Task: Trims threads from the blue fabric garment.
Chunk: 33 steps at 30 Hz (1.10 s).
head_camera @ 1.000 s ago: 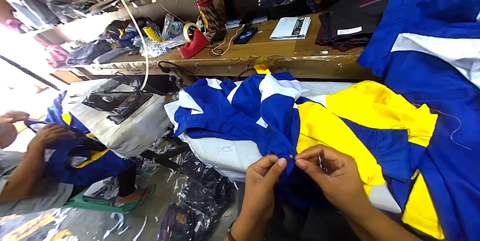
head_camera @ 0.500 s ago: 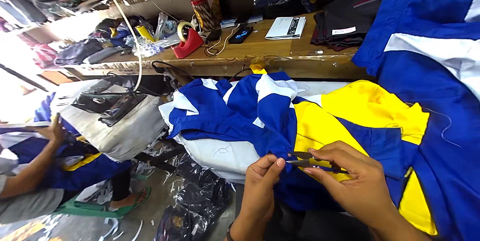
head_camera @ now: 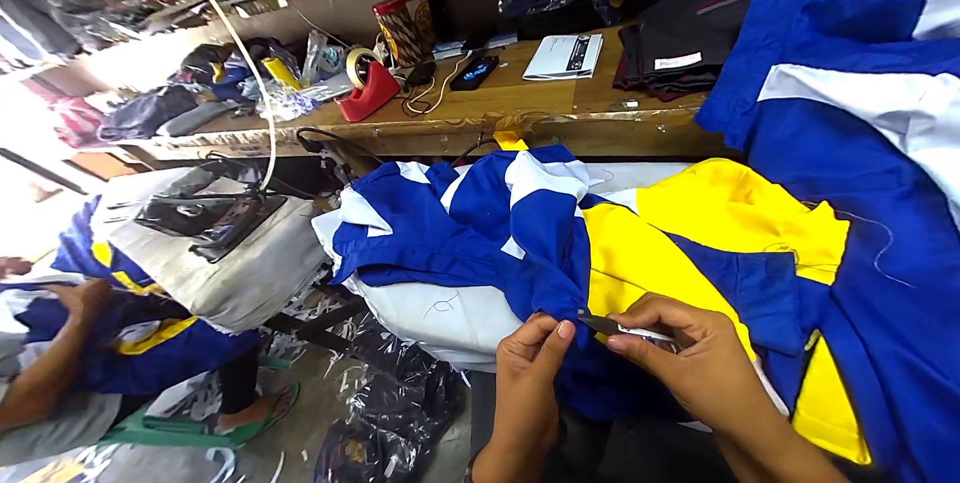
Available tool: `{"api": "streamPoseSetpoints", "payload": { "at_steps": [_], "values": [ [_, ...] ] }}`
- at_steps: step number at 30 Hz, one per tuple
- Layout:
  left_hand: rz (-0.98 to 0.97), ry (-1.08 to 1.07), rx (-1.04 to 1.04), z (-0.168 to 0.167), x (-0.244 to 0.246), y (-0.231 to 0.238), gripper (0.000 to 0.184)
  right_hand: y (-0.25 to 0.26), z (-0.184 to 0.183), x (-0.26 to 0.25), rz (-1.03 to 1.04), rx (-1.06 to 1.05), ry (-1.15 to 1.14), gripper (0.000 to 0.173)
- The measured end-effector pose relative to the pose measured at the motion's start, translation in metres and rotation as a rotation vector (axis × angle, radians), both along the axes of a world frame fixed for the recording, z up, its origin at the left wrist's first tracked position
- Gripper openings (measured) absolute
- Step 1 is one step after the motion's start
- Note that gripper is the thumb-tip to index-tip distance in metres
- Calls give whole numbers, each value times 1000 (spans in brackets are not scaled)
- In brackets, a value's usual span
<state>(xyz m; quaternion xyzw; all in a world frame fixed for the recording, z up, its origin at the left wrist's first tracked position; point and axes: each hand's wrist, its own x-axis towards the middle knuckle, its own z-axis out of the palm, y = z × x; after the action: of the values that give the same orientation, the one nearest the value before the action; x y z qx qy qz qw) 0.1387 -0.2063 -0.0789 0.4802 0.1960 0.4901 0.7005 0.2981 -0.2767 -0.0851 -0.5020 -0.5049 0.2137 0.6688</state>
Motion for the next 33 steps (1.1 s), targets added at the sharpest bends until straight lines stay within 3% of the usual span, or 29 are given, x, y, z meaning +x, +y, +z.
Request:
{"api": "streamPoseSetpoints", "payload": {
  "at_steps": [8,15,23,27,33],
  "values": [
    [38,-20,6,-2,2,-1,15,-1,-2,-6,-26,49,87,13],
    [52,-15,13,-1,2,-1,15,-3,-5,-10,-229,110,-183,24],
    [209,115,398,-14,5,1,15,-3,-3,-12,-186,74,-143,16],
    [130,65,259,-11,3,0,15,-4,-4,-9,-114,52,27,16],
    [50,-3,66,-5,2,0,14,-5,-9,-13,-262,89,-164,23]
  ]
}}
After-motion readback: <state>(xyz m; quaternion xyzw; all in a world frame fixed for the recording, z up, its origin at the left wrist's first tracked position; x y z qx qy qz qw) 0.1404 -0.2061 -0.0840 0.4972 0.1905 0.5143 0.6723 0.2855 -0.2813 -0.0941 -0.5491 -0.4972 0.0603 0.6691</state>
